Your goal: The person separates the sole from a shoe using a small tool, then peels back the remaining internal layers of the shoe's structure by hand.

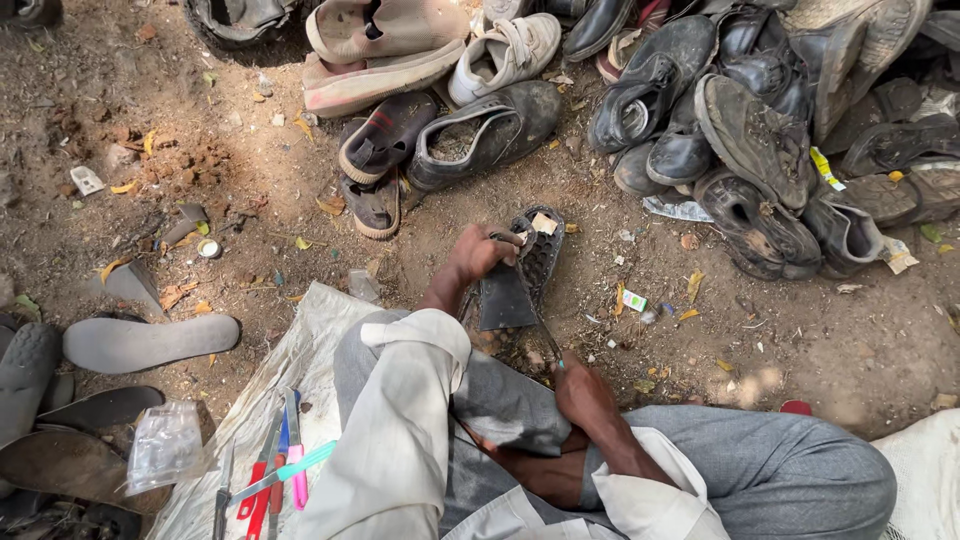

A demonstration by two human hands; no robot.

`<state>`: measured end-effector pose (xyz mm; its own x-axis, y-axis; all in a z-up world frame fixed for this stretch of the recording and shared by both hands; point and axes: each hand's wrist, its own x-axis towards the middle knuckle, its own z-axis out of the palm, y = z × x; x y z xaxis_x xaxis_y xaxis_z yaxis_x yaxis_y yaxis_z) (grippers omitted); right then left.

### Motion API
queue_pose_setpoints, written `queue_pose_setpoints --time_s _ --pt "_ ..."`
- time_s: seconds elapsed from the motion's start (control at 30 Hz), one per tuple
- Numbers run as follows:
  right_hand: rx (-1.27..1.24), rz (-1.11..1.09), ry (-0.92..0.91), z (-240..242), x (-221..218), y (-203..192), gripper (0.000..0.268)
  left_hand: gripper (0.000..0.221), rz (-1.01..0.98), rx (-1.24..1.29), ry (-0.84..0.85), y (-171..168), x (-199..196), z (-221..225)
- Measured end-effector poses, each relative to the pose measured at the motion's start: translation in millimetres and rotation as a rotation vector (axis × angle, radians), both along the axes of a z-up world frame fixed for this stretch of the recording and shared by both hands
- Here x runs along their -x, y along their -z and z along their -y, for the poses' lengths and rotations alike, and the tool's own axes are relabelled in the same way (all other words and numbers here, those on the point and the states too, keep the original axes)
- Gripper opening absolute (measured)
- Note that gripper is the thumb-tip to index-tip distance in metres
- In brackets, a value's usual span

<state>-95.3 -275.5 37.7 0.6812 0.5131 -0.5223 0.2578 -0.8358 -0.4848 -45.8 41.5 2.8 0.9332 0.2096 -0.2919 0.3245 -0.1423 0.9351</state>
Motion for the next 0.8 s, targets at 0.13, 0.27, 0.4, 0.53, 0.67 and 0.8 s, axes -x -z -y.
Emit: queue_pose_setpoints --time_s 0.13,0.27,0.4,0.53,0.67,0.8 --pt "-0.019 0.001 0.066 -6 -20 -23 0.028 0.026 0.056 0.126 -0.062 -21 7 -16" --pt "-0.006 0.029 0.204 11 -45 -76 0.029 0.026 0.16 0.279 -0.135 -75 24 -24" --pt "-0.088 0.07 0.239 29 -45 -84 0.032 0.024 0.283 0.115 -0.462 -124 67 -32" --pt "-0.079 0.112 0.189 23 -45 -56 0.04 0.015 0.32 0.115 -1.037 -132 137 -62" --pt "-0.008 0.017 0.187 7 -48 -69 0.045 0.015 0.632 -0.068 -1.258 -126 273 -135" --pt "-0.055 0.015 0.152 8 -49 -119 0.037 0.019 0.264 -0.423 -1.587 -150 387 -176"
